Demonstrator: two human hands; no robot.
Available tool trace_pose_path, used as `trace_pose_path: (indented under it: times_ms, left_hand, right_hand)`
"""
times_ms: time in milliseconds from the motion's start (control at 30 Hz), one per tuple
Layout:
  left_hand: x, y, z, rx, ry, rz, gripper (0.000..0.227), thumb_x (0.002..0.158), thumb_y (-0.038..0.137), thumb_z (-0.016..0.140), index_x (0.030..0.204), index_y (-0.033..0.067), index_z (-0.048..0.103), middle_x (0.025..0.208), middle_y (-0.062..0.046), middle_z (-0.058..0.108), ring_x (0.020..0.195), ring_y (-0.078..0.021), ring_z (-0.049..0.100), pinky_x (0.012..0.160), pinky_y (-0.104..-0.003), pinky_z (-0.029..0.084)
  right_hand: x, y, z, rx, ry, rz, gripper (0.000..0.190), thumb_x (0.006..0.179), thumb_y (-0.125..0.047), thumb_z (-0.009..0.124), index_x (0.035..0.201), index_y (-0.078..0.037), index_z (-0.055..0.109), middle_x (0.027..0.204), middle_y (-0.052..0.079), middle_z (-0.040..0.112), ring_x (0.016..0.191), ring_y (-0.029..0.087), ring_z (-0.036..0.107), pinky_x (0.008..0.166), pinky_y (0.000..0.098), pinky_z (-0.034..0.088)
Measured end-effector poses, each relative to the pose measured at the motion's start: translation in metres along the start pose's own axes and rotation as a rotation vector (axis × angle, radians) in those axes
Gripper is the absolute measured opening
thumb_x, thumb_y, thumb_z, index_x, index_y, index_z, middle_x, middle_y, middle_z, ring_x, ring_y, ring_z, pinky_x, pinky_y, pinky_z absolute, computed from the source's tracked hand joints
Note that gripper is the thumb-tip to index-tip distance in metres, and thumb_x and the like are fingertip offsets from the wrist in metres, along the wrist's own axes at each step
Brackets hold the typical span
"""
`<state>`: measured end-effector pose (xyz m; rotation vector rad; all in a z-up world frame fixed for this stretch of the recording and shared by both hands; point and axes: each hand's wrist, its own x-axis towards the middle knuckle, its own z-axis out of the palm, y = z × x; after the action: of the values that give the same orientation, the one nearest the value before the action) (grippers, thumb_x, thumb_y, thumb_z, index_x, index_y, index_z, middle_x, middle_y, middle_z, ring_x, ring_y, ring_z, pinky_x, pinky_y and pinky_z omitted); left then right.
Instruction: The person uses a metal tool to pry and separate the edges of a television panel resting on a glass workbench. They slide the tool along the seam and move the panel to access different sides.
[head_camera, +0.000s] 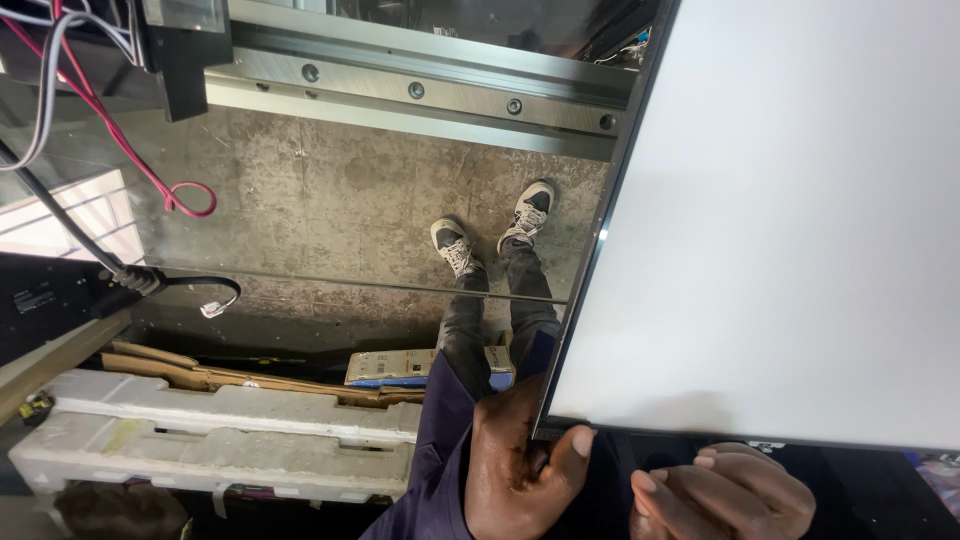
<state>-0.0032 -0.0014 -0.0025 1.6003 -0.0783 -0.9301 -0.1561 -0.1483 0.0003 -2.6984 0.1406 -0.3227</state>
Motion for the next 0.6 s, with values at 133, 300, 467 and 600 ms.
trace_pose_path:
  times_ms: [133,300,467,600]
  left_hand:
    - [0.000,0.001,0.003,-0.175,-0.023,0.063,0.032,0.097,0.031,0.055,0.095,0.0006,0.065,0.084,-0.007,0.068,0.081,-0.0165,0.067,0.068,-0.033,0.054]
    - [-0.002,-0.009,0.009,-0.070,0.099,0.057,0.033,0.093,0.032,0.060,0.076,0.0048,0.066,0.072,-0.005,0.069,0.069,-0.0162,0.071,0.061,-0.030,0.057]
    - [-0.008,-0.021,0.013,-0.017,0.145,-0.056,0.035,0.088,0.037,0.063,0.071,0.0076,0.070,0.067,-0.003,0.071,0.059,-0.0135,0.072,0.045,-0.024,0.051]
    - [-0.012,-0.020,0.010,-0.075,0.086,-0.065,0.030,0.090,0.034,0.063,0.079,0.0072,0.070,0.071,-0.002,0.069,0.059,-0.0091,0.065,0.040,-0.022,0.040]
  right_hand:
    - [0.006,-0.032,0.001,0.036,0.039,0.177,0.023,0.093,-0.020,0.065,0.115,-0.028,0.062,0.088,-0.014,0.061,0.090,0.011,0.050,0.073,0.0274,0.055]
    - [0.016,-0.060,0.003,0.081,0.075,0.473,0.014,0.089,-0.019,0.067,0.103,-0.023,0.067,0.090,-0.010,0.060,0.101,0.018,0.049,0.086,0.0308,0.054]
    - [0.011,-0.058,0.003,0.112,0.073,0.474,0.012,0.088,-0.022,0.067,0.099,-0.025,0.068,0.087,-0.011,0.063,0.096,0.017,0.054,0.086,0.0292,0.052]
    - [0.013,-0.063,0.001,0.137,0.076,0.487,0.015,0.087,-0.020,0.069,0.101,-0.024,0.068,0.089,-0.010,0.062,0.095,0.016,0.055,0.084,0.0252,0.052]
